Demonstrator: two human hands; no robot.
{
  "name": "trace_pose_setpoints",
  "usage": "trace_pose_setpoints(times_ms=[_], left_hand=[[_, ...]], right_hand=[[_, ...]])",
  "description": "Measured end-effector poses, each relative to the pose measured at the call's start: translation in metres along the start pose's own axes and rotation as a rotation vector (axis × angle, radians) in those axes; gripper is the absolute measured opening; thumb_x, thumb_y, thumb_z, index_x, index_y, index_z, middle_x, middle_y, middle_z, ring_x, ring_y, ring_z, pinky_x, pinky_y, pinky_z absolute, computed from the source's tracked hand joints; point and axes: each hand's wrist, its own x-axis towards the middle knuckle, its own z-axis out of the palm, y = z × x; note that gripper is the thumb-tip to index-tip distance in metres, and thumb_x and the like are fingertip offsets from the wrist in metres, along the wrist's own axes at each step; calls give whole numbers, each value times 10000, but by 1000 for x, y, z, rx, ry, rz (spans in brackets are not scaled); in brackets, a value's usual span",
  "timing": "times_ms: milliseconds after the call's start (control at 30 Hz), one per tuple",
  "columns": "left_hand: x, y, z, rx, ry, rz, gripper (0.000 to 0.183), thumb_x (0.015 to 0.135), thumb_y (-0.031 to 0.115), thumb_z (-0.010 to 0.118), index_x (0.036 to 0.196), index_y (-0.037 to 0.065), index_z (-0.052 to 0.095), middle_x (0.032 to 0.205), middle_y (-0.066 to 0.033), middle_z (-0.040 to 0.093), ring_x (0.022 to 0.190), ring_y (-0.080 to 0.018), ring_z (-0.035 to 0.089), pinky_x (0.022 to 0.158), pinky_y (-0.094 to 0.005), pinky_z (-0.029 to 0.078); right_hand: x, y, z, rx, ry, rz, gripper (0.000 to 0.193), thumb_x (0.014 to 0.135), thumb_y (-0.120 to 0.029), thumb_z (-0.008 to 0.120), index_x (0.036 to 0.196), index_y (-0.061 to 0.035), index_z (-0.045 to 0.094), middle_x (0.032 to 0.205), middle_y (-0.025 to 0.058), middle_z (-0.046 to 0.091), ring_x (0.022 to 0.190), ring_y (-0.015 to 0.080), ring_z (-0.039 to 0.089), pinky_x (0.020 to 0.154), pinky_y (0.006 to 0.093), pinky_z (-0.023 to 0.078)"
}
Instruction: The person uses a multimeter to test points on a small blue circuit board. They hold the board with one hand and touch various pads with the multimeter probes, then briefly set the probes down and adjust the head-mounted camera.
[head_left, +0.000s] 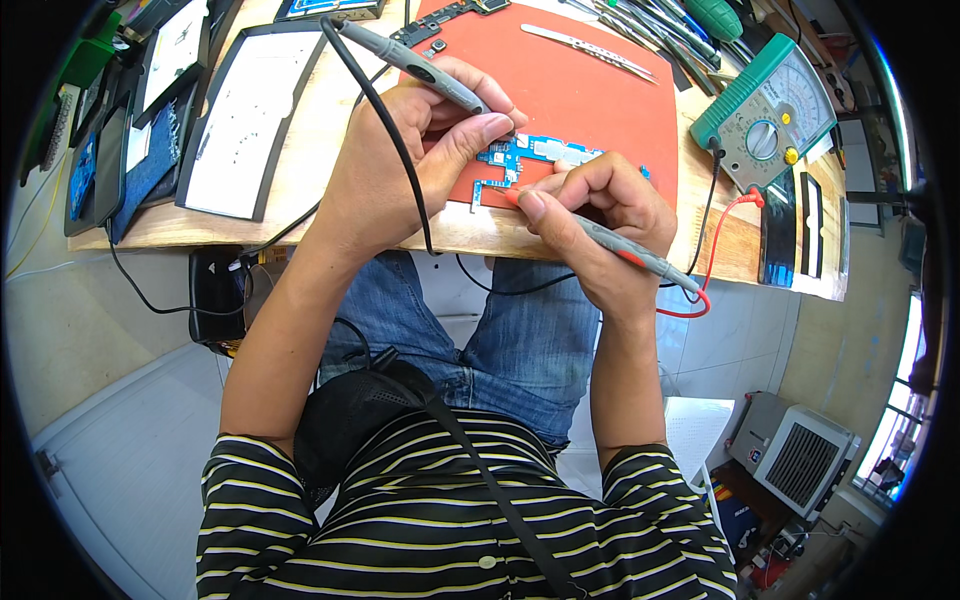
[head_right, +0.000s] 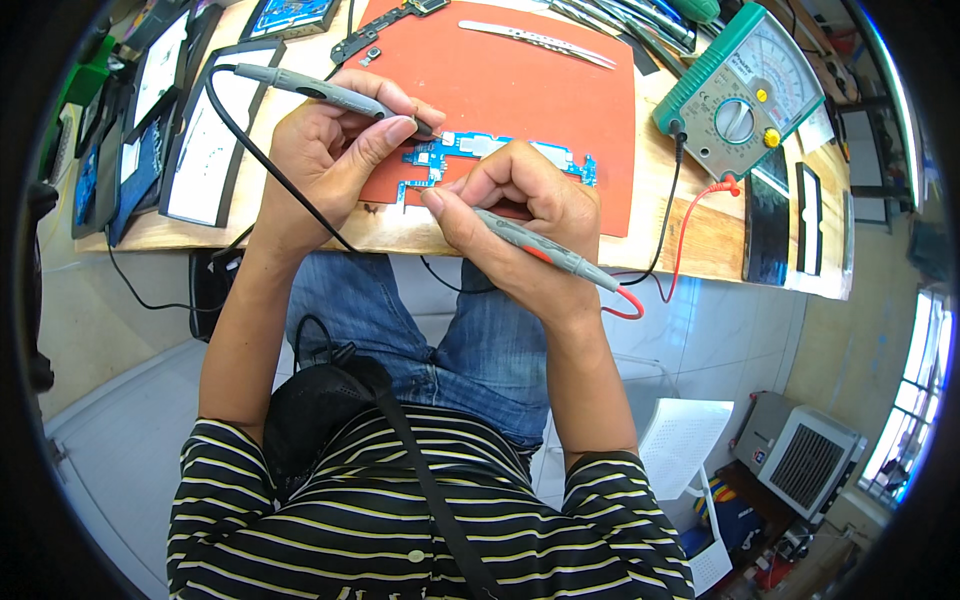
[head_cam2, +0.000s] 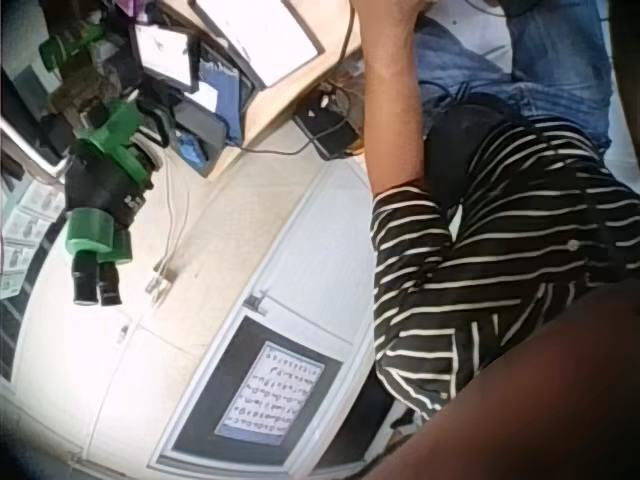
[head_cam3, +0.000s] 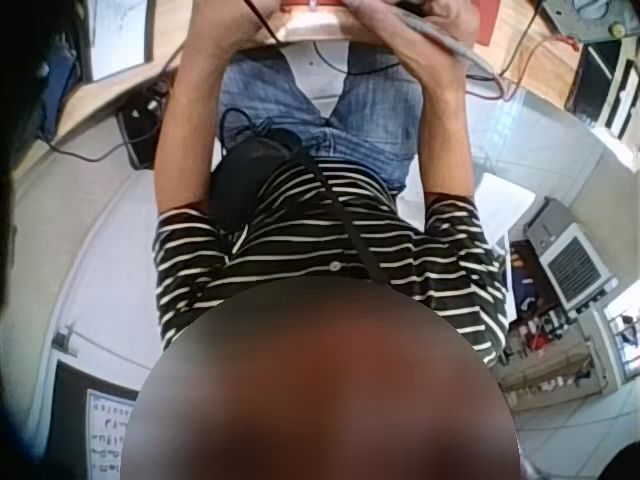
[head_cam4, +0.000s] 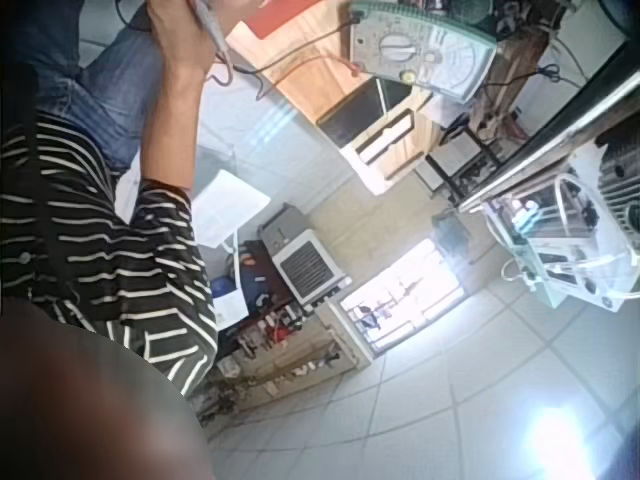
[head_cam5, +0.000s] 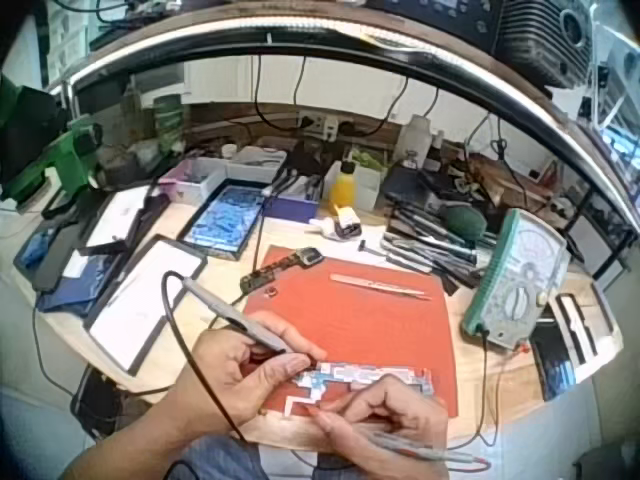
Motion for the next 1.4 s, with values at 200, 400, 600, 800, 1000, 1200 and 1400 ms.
trace_pose_setpoints(times_ms=[200,400,600,800,1000,1200,1400], left_hand=[[0,2,-6,81,-110,-44,114,928,-1,550,1040,-14,531,986,-161,671,963,-188,650,894,-309,531],[0,0,0,-4,-1,-17,92,891,26,619,956,-36,600,875,-104,679,885,-152,673,809,-273,541],[-1,4,1,-13,-10,-67,93,902,36,613,964,-30,596,889,-99,679,900,-152,663,826,-275,534],[-1,6,0,20,-21,-82,90,907,40,610,969,-22,588,900,-100,677,907,-153,661,837,-275,533],[-1,4,0,-11,-14,-55,96,909,42,609,975,-24,589,894,-101,673,906,-153,661,830,-277,536],[-1,5,-2,43,-64,-61,108,923,25,574,1018,-21,549,951,-141,672,931,-172,656,861,-292,536],[0,6,-3,76,-90,-64,120,930,19,559,1041,-18,530,981,-160,671,948,-182,653,880,-300,536]], right_hand=[[0,1,0,-19,-1,-11,178,811,26,708,773,-7,537,781,125,664,741,133,646,687,249,526],[-1,0,1,3,10,16,172,807,22,713,774,-5,546,789,116,661,722,120,638,668,239,526],[0,-2,1,-42,31,45,179,790,13,727,753,-8,553,785,107,655,701,104,625,645,225,519],[1,2,2,55,117,-45,224,789,-56,743,706,-32,536,641,14,601,581,33,558,529,184,463],[-1,2,0,113,168,-68,218,810,28,671,710,-30,486,673,33,583,620,40,544,557,188,466],[-1,4,0,120,183,-86,206,820,52,631,721,-26,468,671,29,572,625,35,548,561,177,464],[-1,4,0,78,183,-95,207,820,51,628,717,-25,466,664,22,570,649,42,575,569,184,480]])
